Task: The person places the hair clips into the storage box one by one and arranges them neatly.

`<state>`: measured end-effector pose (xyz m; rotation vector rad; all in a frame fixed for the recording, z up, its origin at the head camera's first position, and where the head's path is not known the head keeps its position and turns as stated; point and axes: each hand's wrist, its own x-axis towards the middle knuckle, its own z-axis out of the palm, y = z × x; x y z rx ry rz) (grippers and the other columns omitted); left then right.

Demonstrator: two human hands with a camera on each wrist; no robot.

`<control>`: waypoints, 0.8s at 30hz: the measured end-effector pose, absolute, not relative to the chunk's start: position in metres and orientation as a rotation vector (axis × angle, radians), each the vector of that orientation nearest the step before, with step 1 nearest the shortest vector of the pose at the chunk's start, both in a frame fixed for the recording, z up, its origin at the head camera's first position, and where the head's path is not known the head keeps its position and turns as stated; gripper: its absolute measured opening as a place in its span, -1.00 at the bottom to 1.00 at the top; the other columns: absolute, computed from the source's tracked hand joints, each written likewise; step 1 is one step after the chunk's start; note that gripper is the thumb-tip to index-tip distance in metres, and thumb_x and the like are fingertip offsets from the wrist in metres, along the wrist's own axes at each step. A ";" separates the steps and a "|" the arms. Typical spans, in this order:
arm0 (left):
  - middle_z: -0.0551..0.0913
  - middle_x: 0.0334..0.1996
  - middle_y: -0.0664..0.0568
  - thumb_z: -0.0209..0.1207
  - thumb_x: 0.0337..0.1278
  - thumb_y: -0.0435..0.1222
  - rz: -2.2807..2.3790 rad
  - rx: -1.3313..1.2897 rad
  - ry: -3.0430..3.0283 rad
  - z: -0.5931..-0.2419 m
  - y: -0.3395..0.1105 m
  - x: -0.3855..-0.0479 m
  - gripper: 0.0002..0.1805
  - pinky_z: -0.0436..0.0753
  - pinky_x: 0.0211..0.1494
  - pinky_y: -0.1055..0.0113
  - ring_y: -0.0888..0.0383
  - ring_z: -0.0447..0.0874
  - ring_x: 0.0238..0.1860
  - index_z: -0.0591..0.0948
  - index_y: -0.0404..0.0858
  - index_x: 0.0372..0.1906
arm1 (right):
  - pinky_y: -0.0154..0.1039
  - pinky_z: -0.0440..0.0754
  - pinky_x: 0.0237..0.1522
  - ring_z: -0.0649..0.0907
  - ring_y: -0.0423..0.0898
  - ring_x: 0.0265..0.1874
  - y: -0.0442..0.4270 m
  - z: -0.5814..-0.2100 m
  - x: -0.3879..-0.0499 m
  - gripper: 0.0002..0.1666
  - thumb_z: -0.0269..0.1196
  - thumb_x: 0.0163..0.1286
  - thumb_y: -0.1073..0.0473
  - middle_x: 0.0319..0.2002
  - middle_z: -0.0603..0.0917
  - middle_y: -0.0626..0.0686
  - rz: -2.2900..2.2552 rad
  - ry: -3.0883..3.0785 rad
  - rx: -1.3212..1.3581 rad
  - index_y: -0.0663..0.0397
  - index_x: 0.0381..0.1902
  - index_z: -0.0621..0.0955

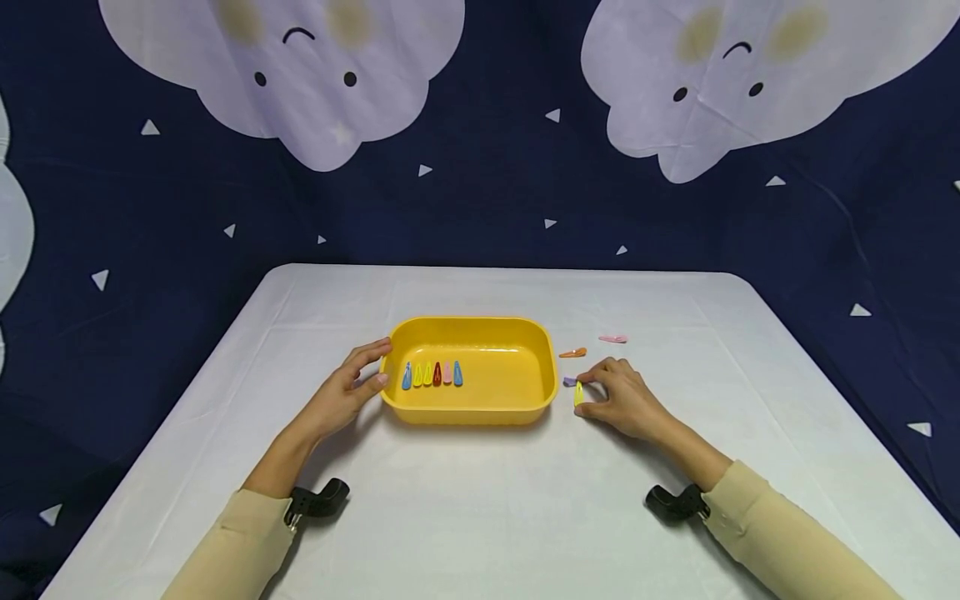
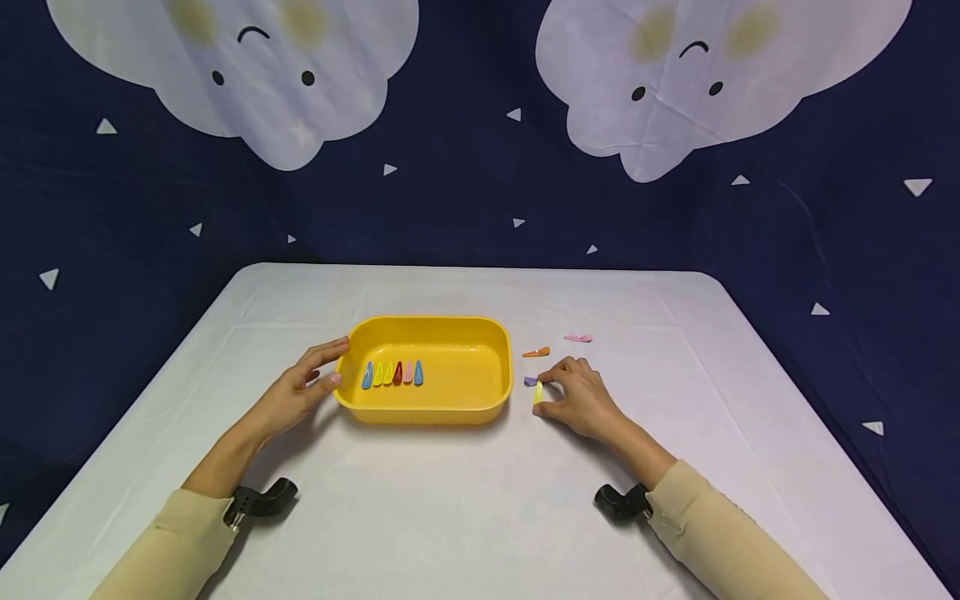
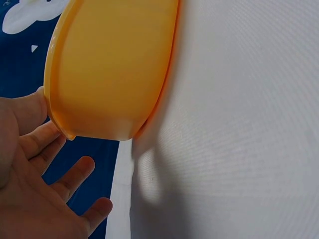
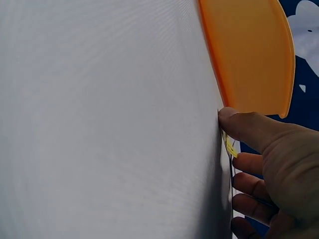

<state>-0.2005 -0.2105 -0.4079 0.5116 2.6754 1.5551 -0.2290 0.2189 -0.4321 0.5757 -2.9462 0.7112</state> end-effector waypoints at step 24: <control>0.17 0.44 -0.13 0.02 0.35 -0.28 1.544 0.489 2.678 -0.405 -0.210 -0.199 -0.49 -0.02 0.39 -0.33 -0.16 -0.01 0.48 0.30 -0.31 0.35 | 0.05 0.48 0.02 0.53 0.07 0.02 0.212 -0.387 -0.232 -0.44 0.41 0.10 0.02 -0.04 0.66 0.11 0.872 -2.882 0.582 0.06 0.07 0.60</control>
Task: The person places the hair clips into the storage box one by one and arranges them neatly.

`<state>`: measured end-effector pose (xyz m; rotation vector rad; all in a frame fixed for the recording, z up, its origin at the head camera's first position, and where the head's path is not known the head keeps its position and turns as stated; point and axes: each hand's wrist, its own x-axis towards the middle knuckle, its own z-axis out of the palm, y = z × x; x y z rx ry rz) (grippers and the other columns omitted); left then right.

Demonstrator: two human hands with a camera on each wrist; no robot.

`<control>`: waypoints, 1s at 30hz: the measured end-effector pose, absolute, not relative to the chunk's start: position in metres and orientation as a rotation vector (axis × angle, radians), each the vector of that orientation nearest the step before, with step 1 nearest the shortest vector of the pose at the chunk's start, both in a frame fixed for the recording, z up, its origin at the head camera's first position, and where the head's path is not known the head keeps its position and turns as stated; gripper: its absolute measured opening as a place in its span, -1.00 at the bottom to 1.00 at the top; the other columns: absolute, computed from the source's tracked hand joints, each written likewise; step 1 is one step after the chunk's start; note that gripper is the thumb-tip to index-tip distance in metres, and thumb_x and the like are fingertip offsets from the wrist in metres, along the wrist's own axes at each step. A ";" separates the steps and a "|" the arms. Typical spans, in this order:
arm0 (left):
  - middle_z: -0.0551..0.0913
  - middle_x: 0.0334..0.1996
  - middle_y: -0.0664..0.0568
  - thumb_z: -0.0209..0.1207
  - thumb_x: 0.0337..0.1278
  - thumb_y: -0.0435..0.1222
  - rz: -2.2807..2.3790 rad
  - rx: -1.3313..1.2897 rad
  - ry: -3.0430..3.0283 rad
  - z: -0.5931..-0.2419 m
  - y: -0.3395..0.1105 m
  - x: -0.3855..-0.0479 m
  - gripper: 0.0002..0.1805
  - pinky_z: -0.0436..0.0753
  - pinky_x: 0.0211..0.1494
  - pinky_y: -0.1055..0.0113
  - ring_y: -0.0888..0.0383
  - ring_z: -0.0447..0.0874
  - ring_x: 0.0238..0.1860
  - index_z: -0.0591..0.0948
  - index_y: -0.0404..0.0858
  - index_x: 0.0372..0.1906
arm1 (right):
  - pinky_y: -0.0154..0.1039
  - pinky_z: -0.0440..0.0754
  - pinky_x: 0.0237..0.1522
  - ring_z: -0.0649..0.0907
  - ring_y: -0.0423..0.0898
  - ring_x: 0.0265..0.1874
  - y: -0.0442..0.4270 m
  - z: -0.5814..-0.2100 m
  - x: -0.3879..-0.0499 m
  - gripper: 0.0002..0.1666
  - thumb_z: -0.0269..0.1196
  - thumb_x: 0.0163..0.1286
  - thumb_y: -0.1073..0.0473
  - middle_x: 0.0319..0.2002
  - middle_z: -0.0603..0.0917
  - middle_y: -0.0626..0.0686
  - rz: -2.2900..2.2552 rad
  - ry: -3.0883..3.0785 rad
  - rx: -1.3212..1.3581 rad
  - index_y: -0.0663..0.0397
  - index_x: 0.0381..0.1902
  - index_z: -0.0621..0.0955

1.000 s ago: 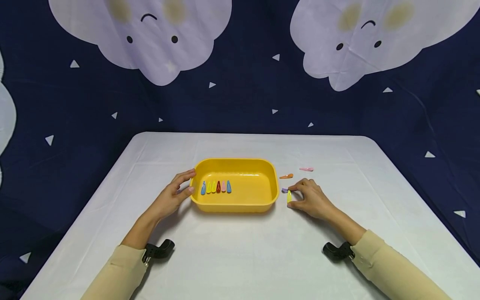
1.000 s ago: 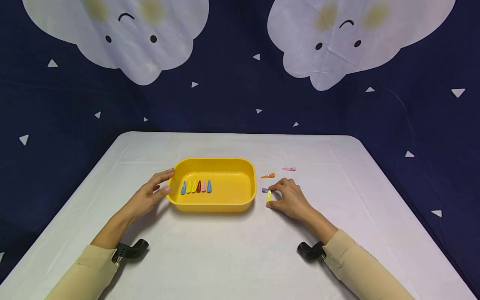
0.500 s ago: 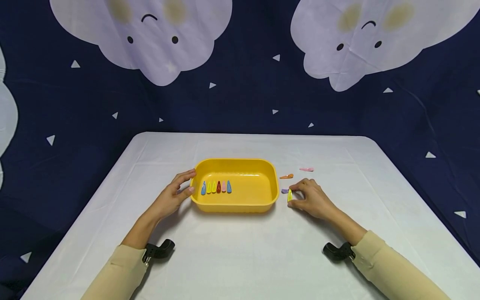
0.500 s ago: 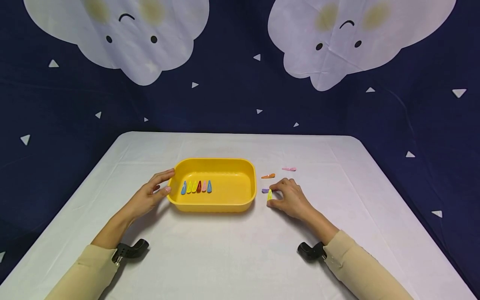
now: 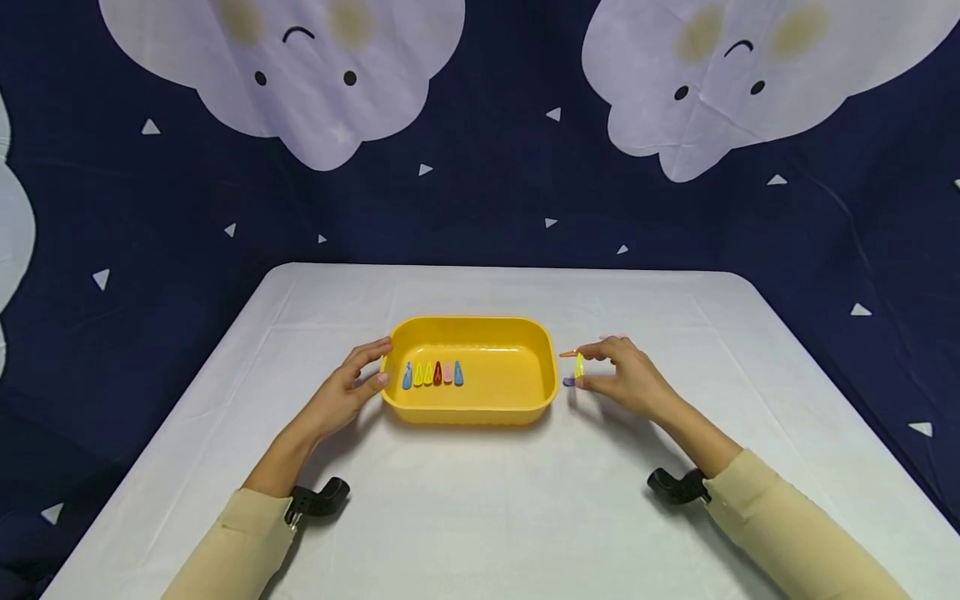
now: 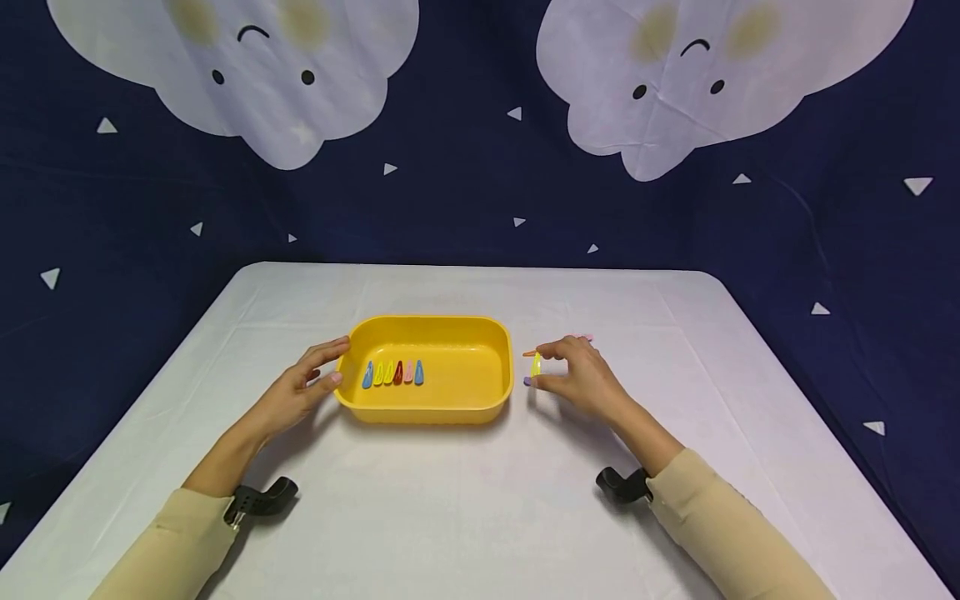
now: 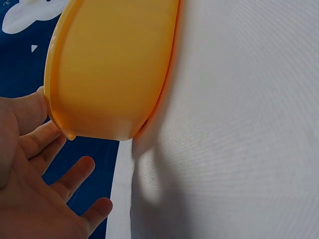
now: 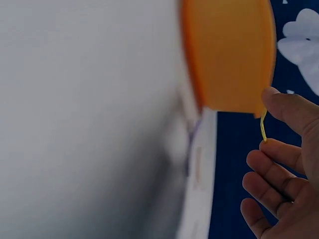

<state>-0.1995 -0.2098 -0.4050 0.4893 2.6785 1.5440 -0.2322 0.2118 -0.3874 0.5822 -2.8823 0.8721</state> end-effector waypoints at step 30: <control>0.16 0.44 -0.14 0.02 0.35 -0.28 1.552 0.502 2.670 -0.406 -0.211 -0.200 -0.48 -0.03 0.39 -0.33 -0.17 -0.02 0.48 0.29 -0.32 0.35 | -0.01 0.48 0.12 0.49 -0.01 0.05 0.126 -0.347 -0.256 -0.40 0.39 0.12 -0.05 -0.02 0.60 0.02 0.974 -2.838 0.708 0.00 0.12 0.57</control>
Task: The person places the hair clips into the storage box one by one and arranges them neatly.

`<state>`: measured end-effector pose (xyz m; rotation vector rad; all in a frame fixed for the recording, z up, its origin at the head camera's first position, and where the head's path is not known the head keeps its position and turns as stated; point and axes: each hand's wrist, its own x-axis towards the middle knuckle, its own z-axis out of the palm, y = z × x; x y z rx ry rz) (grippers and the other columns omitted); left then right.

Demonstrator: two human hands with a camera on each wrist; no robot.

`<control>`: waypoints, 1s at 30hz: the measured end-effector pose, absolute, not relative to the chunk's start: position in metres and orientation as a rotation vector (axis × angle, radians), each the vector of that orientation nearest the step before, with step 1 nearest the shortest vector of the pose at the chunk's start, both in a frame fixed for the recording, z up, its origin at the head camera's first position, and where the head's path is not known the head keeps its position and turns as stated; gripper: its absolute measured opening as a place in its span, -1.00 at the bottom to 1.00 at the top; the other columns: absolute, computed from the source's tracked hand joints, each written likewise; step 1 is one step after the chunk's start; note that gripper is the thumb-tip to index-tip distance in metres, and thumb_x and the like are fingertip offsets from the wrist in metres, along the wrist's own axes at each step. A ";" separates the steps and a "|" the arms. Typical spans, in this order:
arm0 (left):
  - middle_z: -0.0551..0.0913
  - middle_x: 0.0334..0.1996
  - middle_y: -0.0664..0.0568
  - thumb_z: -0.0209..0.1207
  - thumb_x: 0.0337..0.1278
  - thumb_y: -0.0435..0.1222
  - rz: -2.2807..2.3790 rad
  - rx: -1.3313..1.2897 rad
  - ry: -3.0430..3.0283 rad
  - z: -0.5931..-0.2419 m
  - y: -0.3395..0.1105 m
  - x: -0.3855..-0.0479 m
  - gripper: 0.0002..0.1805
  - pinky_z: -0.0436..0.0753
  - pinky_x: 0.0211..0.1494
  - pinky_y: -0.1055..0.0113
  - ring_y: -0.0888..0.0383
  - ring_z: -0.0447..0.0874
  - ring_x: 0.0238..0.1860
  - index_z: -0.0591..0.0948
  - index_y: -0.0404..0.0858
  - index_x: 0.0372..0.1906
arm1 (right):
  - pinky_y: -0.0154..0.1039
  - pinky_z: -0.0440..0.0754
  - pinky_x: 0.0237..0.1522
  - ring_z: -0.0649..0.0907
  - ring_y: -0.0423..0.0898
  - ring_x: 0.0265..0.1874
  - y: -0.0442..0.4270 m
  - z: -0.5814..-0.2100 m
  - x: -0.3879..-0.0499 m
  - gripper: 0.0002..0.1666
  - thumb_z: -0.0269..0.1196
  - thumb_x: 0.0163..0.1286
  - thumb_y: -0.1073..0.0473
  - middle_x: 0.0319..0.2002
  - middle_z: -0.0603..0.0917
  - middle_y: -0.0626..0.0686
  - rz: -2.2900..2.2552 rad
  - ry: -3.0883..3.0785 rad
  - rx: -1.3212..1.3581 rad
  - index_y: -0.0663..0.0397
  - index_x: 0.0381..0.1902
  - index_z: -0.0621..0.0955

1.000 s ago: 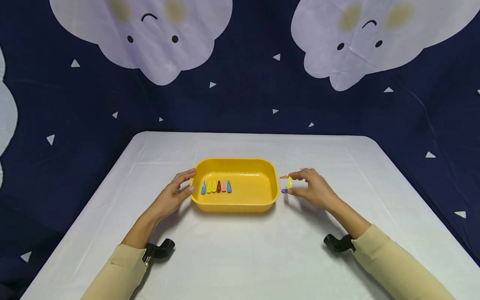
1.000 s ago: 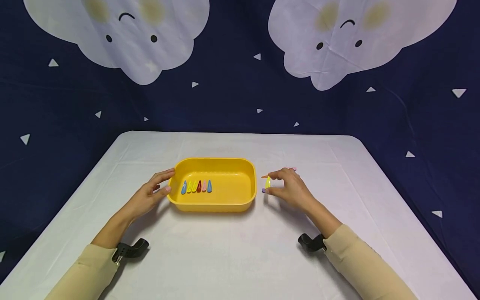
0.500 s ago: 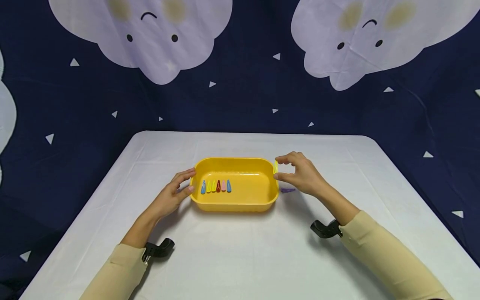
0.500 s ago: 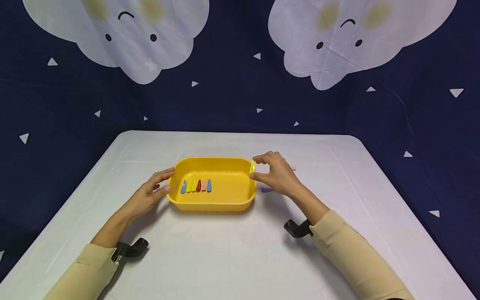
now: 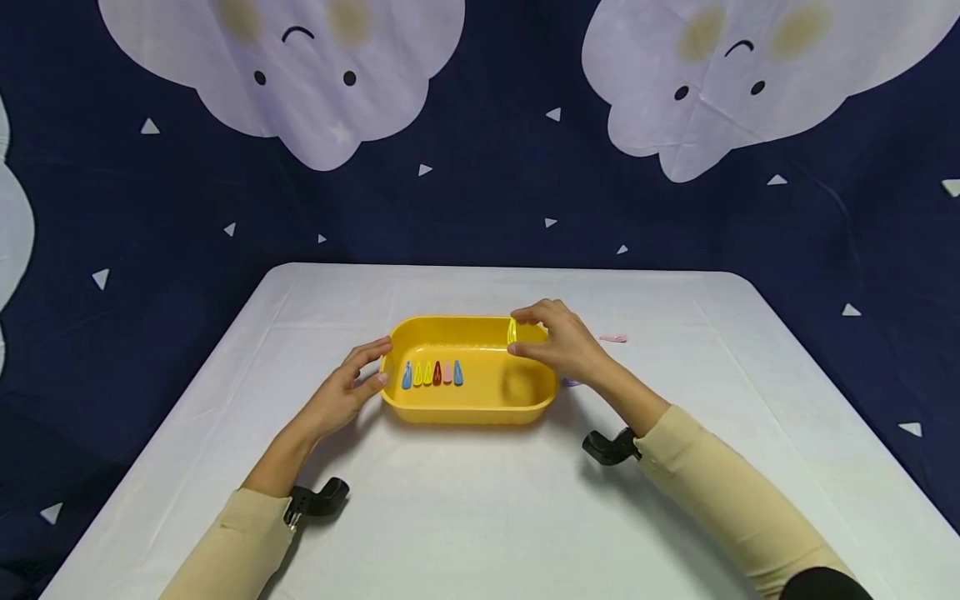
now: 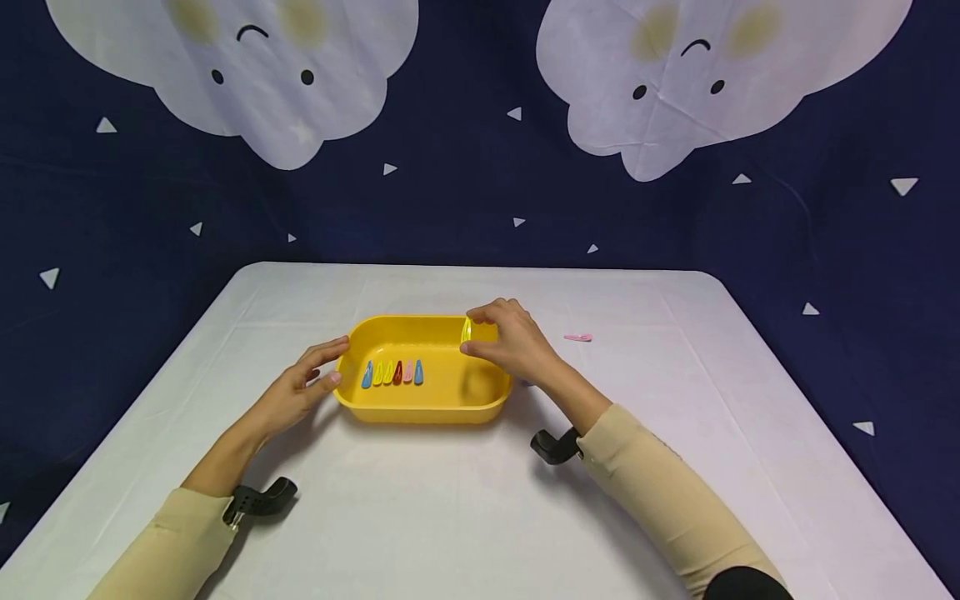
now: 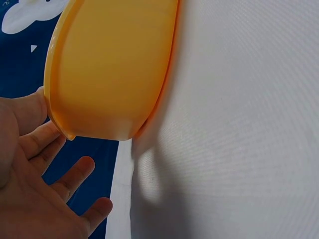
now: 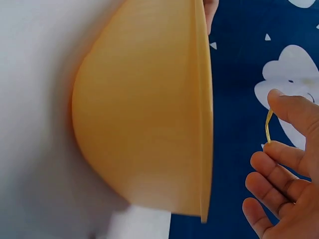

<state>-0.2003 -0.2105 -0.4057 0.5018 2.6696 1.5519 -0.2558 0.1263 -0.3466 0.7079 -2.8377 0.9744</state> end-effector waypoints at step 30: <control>0.17 0.44 -0.15 0.02 0.35 -0.27 1.540 0.520 2.685 -0.406 -0.211 -0.201 -0.49 0.00 0.38 -0.35 -0.19 0.00 0.47 0.30 -0.35 0.34 | -0.12 0.48 0.16 0.52 -0.04 0.04 0.066 -0.383 -0.276 -0.43 0.37 0.13 -0.05 0.01 0.62 0.03 0.905 -2.996 0.820 0.06 0.08 0.58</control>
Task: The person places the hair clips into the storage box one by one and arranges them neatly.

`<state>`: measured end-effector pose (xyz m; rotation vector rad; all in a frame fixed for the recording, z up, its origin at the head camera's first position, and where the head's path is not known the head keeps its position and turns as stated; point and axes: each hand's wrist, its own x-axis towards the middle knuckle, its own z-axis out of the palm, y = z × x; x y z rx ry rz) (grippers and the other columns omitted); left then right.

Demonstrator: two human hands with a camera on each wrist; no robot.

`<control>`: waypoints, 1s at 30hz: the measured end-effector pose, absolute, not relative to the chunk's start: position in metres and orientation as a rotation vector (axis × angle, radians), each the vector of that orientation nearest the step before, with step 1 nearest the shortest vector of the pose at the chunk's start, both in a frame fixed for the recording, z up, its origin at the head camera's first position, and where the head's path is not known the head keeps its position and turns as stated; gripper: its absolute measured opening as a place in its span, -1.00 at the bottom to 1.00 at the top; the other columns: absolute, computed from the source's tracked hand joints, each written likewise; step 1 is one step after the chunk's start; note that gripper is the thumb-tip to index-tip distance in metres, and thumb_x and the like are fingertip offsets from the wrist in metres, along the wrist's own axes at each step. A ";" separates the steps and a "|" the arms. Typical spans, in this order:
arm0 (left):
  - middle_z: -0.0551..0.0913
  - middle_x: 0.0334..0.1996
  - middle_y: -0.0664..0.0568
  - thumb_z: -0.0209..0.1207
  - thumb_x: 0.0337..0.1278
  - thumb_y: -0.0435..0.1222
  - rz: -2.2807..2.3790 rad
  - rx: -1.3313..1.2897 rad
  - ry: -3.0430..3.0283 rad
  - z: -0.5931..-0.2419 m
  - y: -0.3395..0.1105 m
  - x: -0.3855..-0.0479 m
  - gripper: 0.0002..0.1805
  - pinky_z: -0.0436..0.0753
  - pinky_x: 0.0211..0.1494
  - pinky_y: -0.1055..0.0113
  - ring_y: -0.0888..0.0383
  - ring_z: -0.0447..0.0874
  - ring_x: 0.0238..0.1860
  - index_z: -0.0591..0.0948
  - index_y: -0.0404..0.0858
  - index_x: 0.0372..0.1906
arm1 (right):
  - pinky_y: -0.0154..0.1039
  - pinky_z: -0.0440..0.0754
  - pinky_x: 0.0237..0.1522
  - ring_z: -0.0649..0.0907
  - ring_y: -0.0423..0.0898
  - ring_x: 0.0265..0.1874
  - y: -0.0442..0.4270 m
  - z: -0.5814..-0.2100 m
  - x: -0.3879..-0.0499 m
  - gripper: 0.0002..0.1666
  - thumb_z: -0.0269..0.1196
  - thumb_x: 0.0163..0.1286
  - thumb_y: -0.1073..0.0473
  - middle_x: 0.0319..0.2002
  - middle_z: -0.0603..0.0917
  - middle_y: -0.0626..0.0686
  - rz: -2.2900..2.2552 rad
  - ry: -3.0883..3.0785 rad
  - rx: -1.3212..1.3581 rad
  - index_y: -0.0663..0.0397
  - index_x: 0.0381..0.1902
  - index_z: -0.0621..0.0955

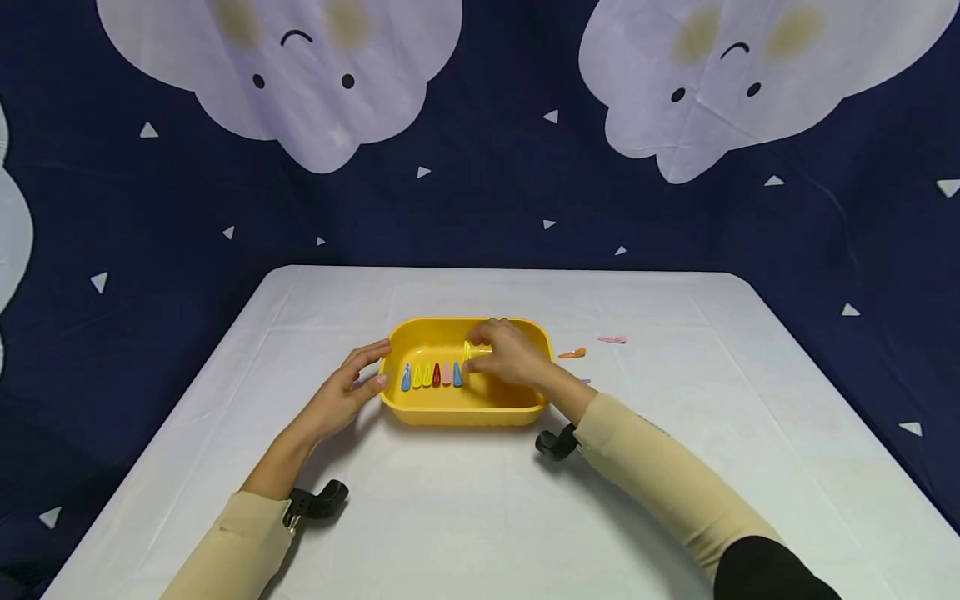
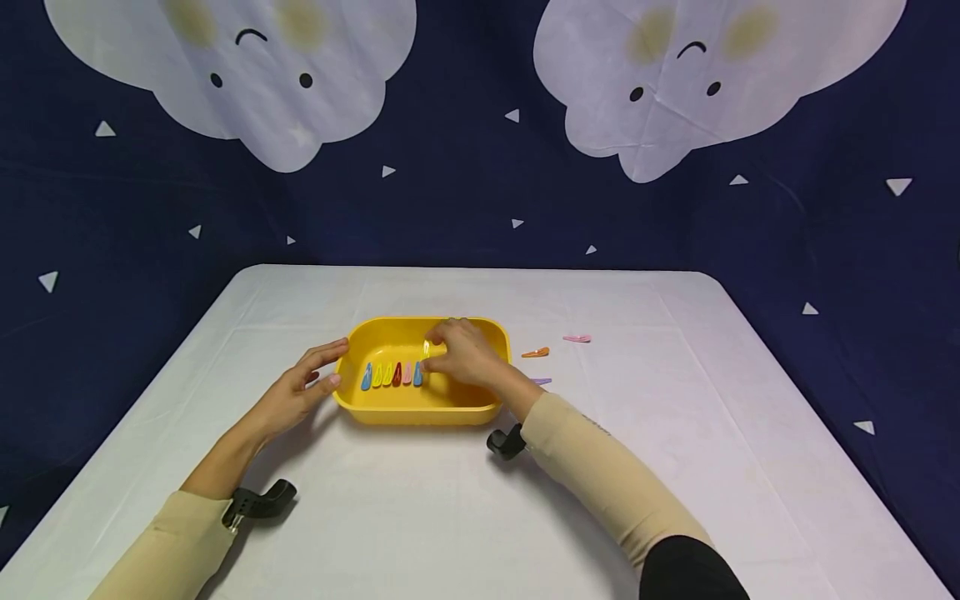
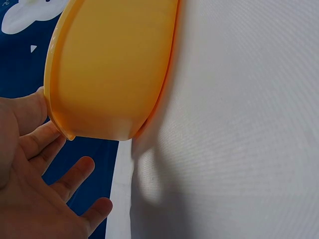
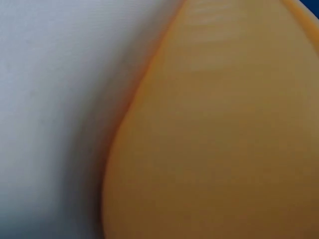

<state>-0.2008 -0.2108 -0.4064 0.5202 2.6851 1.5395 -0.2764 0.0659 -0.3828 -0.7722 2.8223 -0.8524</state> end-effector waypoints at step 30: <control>0.17 0.43 -0.17 0.02 0.35 -0.28 1.548 0.534 2.692 -0.407 -0.210 -0.201 -0.50 0.01 0.36 -0.35 -0.20 0.00 0.47 0.31 -0.34 0.33 | -0.21 0.43 0.19 0.46 -0.05 0.03 0.058 -0.400 -0.277 -0.40 0.42 0.07 -0.07 -0.11 0.62 -0.02 -0.574 2.805 -0.763 0.09 0.03 0.62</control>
